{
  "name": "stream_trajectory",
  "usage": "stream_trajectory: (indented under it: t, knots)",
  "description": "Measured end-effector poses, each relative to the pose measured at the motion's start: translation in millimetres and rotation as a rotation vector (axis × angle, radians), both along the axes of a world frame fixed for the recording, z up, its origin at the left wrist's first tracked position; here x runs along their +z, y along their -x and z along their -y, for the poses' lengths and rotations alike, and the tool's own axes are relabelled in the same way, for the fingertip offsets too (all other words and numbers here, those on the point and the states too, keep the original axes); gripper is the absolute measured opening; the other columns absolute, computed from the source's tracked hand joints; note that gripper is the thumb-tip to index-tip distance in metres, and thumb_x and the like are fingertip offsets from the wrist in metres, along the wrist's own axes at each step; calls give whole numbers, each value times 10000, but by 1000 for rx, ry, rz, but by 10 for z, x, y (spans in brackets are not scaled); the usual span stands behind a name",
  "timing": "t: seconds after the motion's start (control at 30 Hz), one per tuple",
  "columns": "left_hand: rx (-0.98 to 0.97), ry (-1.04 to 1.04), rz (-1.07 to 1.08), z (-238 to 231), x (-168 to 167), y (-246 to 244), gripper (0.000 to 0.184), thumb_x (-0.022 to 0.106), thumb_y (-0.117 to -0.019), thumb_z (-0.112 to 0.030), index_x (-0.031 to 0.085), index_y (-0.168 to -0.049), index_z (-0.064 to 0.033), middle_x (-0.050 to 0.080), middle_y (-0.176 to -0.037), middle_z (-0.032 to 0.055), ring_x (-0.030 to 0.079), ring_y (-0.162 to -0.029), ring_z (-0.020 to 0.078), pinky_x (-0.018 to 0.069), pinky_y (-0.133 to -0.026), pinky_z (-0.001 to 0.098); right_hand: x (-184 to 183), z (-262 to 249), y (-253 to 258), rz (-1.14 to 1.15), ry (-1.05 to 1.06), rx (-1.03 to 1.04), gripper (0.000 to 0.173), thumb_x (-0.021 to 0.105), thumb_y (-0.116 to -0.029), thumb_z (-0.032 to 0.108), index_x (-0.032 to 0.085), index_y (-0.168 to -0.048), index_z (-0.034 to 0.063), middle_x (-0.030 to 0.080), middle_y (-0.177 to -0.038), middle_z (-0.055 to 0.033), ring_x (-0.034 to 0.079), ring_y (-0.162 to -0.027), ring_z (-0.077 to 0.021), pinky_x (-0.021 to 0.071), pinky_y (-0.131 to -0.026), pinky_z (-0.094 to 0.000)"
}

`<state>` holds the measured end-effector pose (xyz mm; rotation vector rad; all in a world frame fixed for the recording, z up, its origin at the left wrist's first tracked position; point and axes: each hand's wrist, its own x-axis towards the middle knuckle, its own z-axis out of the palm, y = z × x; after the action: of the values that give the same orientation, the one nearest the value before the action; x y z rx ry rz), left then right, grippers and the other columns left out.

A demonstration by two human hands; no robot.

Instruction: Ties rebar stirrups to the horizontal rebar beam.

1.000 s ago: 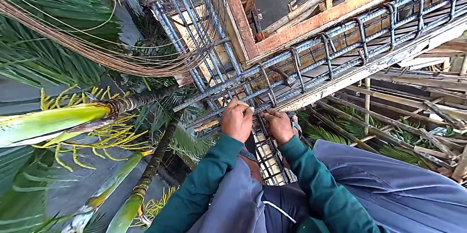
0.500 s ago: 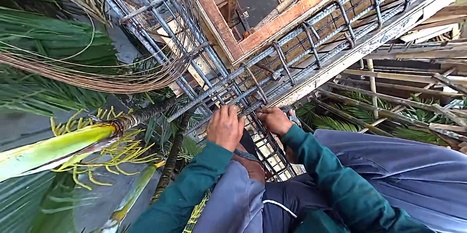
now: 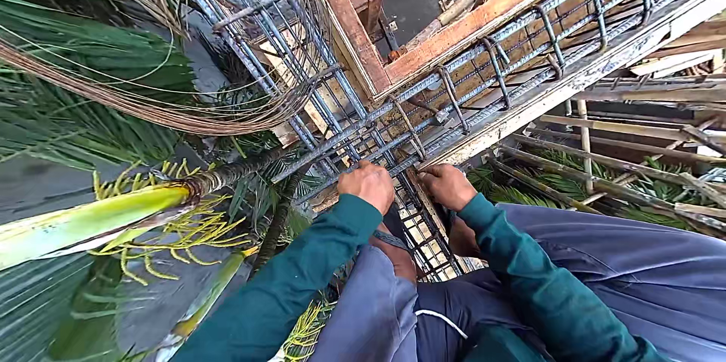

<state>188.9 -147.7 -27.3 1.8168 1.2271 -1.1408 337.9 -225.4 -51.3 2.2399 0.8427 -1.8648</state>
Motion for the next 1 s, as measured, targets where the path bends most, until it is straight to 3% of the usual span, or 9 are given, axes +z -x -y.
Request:
stream_trajectory:
  t: [0.07,0.13,0.3,0.43,0.53,0.67,0.77,0.87,1.0]
  knots:
    - [30,8,71,-23,-49,61,390,418,-1072,-297,696,-1014,-30,694,-1084,207,714,-901,363,564,-707,562,62,-7,37,65,4,92,353,465,-1099,287,734,-1209,87,736,-1073,-167,696,-1016,-347,519,-905,-615]
    - [90,26,166,-35,-118,155,420,405,-1089,-305,708,-978,-36,709,-1011,196,706,-949,369,554,-740,581,35,-24,88,84,-15,90,345,464,-1096,266,743,-1145,69,729,-1072,-181,676,-1049,-369,476,-919,-645]
    - [266,56,305,-95,-181,351,465,410,-1099,-298,694,-864,-14,692,-892,213,686,-918,402,522,-777,631,-225,4,163,-29,-23,-93,322,502,-1076,223,722,-1019,-4,685,-926,-207,657,-854,-351,517,-769,-579]
    - [267,68,317,-33,-70,315,456,435,-1085,-266,661,-797,5,663,-824,211,672,-870,400,511,-761,613,-204,7,313,-118,-16,-358,291,517,-1051,212,693,-925,18,518,-652,-55,446,-522,-135,392,-505,-328]
    - [85,12,293,184,3,139,396,444,-1072,-239,704,-961,38,699,-1012,250,702,-954,432,546,-793,616,-28,-53,426,-108,22,-364,315,482,-1081,208,720,-1031,8,653,-852,-138,601,-753,-239,497,-706,-459]
    - [-32,-75,313,271,-22,100,411,436,-1074,-253,715,-1000,39,699,-1079,241,712,-947,417,546,-796,574,-38,-50,391,-107,2,-247,342,461,-1095,222,732,-1070,15,694,-959,-168,655,-907,-284,511,-845,-513]
    - [398,265,269,-61,-4,189,601,303,-1121,-444,711,-1126,-3,678,-1147,207,669,-1043,363,517,-907,587,-83,-55,290,-125,-17,-155,354,442,-1097,223,735,-1055,29,661,-864,-122,605,-773,-233,501,-751,-463]
    - [919,539,252,-175,-56,352,781,188,-1077,-623,677,-1150,-18,691,-978,143,641,-704,212,538,-626,366,-82,-75,282,-105,-7,-112,347,446,-1093,220,731,-1038,30,645,-831,-112,592,-738,-223,493,-728,-448]
    - [1205,784,234,-97,-181,398,854,191,-1019,-734,641,-1247,-46,756,-994,118,670,-610,159,503,-481,270,-36,-97,290,-45,-30,25,359,443,-1098,239,736,-1158,41,720,-1046,-174,677,-999,-317,510,-911,-565]
